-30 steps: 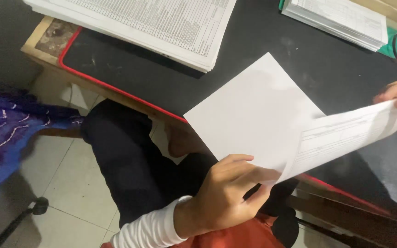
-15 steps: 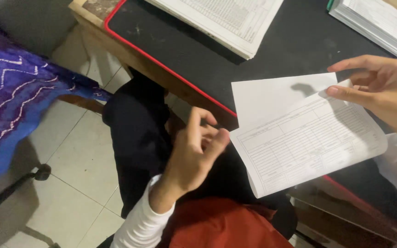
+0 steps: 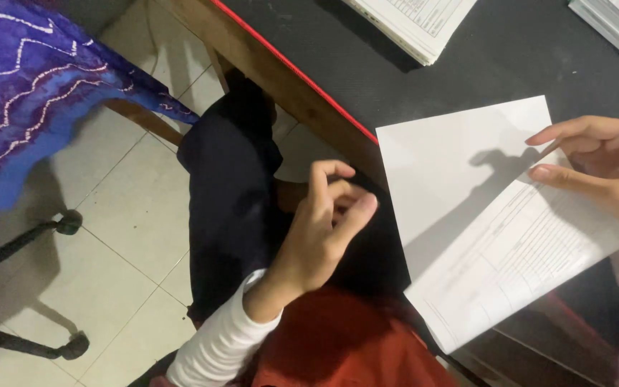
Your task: Folding printed documents into thirds on a desk.
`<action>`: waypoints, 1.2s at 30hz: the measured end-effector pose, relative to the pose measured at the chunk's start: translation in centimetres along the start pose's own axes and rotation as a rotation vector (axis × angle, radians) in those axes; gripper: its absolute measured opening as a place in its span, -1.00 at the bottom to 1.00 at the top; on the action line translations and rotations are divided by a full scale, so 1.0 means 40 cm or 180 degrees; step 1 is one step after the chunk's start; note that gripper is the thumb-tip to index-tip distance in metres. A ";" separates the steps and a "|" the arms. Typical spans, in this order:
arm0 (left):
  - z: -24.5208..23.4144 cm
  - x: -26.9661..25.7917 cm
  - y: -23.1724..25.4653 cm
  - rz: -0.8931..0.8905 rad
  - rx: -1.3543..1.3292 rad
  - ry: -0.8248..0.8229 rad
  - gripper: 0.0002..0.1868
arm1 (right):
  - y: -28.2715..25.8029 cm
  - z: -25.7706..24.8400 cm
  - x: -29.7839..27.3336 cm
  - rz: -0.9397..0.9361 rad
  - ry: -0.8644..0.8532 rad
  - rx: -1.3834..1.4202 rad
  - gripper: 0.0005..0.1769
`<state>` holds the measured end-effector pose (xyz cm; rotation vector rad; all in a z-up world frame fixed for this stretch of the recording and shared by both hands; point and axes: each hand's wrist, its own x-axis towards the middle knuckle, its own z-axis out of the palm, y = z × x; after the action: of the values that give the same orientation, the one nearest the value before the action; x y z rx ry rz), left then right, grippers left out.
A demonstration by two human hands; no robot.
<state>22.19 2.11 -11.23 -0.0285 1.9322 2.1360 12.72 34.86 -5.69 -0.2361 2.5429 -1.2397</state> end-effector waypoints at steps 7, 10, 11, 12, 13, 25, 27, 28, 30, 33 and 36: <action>0.038 0.034 -0.030 0.0161 -0.0250 0.0264 -0.44 | -0.058 0.040 -0.020 0.0076 0.0389 0.0012 -0.61; -0.036 -0.001 0.036 -0.0029 0.0420 -0.0638 -0.28 | -0.051 0.039 -0.011 0.0126 0.0567 0.0157 -0.64; -0.068 -0.014 0.067 -0.0239 0.0782 -0.1335 -0.19 | -0.050 0.041 -0.012 0.0148 0.0583 0.0081 -0.63; -0.085 -0.003 0.075 -0.0254 0.0789 -0.1366 -0.19 | -0.067 0.048 -0.012 0.0175 0.0600 0.0094 -0.63; -0.100 0.008 0.081 -0.0004 0.0531 -0.1410 -0.29 | -0.083 0.054 -0.014 0.0158 0.0493 -0.0044 -0.65; -0.099 0.033 0.079 -0.0057 0.1290 -0.1887 -0.63 | -0.132 0.086 -0.037 -0.0132 0.0262 -0.0481 -0.71; -0.099 0.019 0.070 -0.0209 0.1689 -0.2196 -0.37 | -0.131 0.094 -0.039 -0.0165 0.0158 -0.0482 -0.68; -0.095 0.016 0.064 0.0163 0.1302 -0.1968 -0.23 | -0.134 0.103 -0.042 -0.0244 0.0060 -0.0262 -0.69; -0.081 0.014 0.070 0.0552 0.0941 -0.1718 -0.07 | -0.146 0.119 -0.040 -0.0360 -0.0030 -0.0039 -0.69; -0.052 0.001 0.084 0.0247 0.0889 -0.1212 -0.11 | -0.174 0.142 -0.035 -0.0318 -0.0189 0.0113 -0.69; -0.054 -0.013 0.076 0.0489 0.1430 -0.1269 -0.49 | -0.222 0.151 -0.021 -0.0192 0.0034 -0.0177 -0.75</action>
<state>21.73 -0.34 -8.43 0.5979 2.1544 1.5783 15.70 25.18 -2.02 -0.3217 2.5996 -1.1957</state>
